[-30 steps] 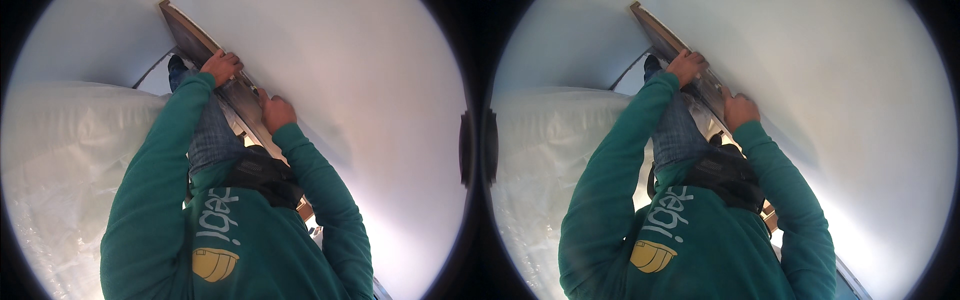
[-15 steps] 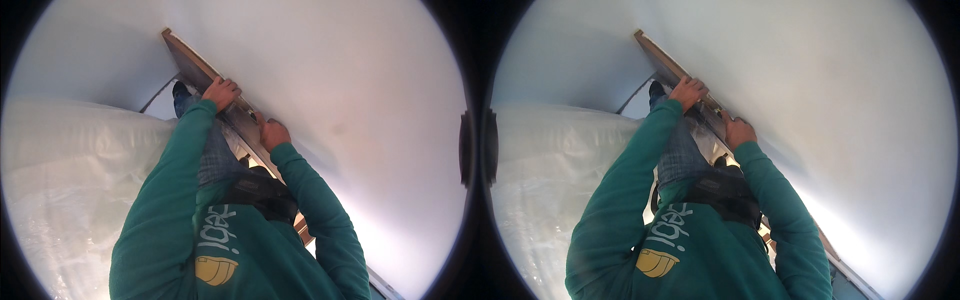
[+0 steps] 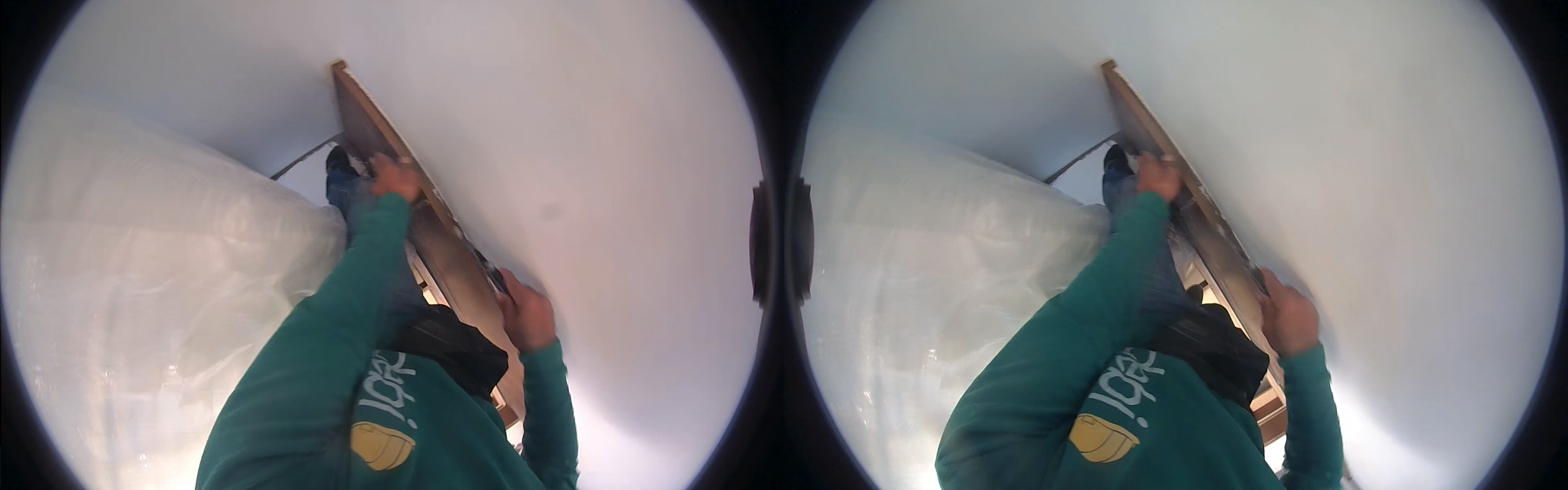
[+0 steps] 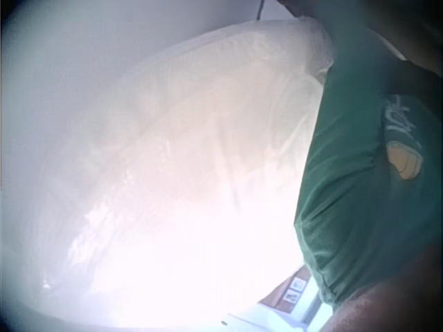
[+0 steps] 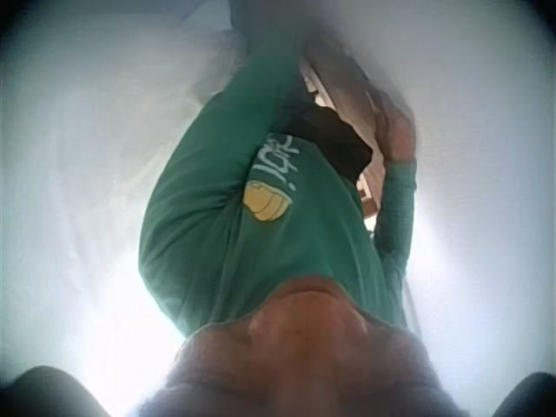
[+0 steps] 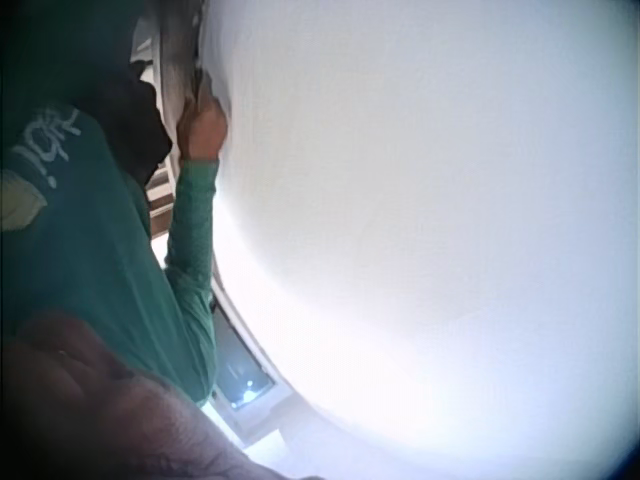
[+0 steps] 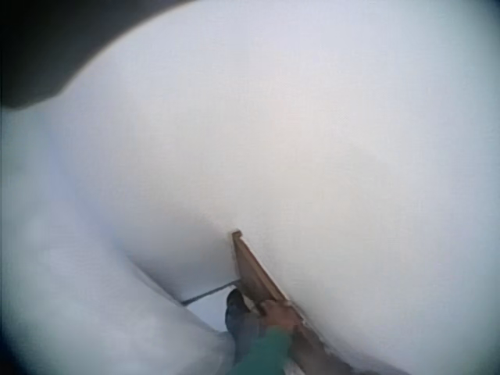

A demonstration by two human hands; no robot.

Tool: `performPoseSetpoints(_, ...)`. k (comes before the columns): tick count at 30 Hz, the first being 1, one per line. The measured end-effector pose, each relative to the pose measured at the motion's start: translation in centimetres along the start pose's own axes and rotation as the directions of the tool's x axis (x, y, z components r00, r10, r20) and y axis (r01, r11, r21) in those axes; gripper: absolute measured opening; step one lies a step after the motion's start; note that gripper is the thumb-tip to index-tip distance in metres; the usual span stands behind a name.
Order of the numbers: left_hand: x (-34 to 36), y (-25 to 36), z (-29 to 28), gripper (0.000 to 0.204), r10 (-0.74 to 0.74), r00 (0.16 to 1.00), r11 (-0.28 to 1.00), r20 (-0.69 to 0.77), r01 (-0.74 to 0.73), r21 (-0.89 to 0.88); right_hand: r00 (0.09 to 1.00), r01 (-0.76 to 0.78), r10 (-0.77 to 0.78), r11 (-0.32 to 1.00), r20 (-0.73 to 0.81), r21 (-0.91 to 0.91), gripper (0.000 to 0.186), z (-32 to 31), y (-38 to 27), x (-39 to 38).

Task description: The person uses a utility knife to trim a wooden baseboard along a wall corner. The person holds the baseboard in place and carefully cuts the edge to fit the corner.

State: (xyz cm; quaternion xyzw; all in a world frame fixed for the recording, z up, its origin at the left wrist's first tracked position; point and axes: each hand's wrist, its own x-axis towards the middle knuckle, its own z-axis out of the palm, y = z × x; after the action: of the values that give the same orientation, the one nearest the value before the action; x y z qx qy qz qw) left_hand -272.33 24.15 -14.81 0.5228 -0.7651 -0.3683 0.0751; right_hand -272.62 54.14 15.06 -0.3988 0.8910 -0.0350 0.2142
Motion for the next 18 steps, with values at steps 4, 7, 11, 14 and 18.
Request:
performPoseSetpoints(4, -3.7, 8.5, -0.2, 0.081, -0.336, 0.912, 0.808, 0.234, 0.407, -0.426, 0.988, 0.020, 0.013, 0.979, -0.156, 0.203, 0.045, -4.8, -0.9, -6.0)
performPoseSetpoints(7, -4.3, 7.9, 1.1, 0.086, -0.268, 0.927, 0.827, 0.261, 0.361, -0.432, 0.980, -0.114, 0.157, 0.948, -0.126, 0.296, 0.045, -7.6, -1.1, -8.2)
performPoseSetpoints(11, -6.1, 8.3, 0.4, 0.087, -0.227, 0.933, 0.846, 0.278, 0.331, -0.419, 0.935, -0.270, 0.339, 0.869, -0.101, 0.414, 0.045, -9.9, -0.6, -9.9)
performPoseSetpoints(14, -7.3, 8.1, 1.3, 0.087, -0.233, 0.941, 0.884, 0.244, 0.309, -0.350, 0.924, -0.233, 0.334, 0.879, -0.188, 0.415, 0.053, -11.2, -0.5, -10.8)
performPoseSetpoints(18, -8.9, 8.9, -0.5, 0.087, -0.229, 0.911, 0.871, 0.343, 0.349, -0.346, 0.938, 0.009, 0.167, 0.864, -0.303, 0.504, 0.058, -10.6, 2.8, -12.3)
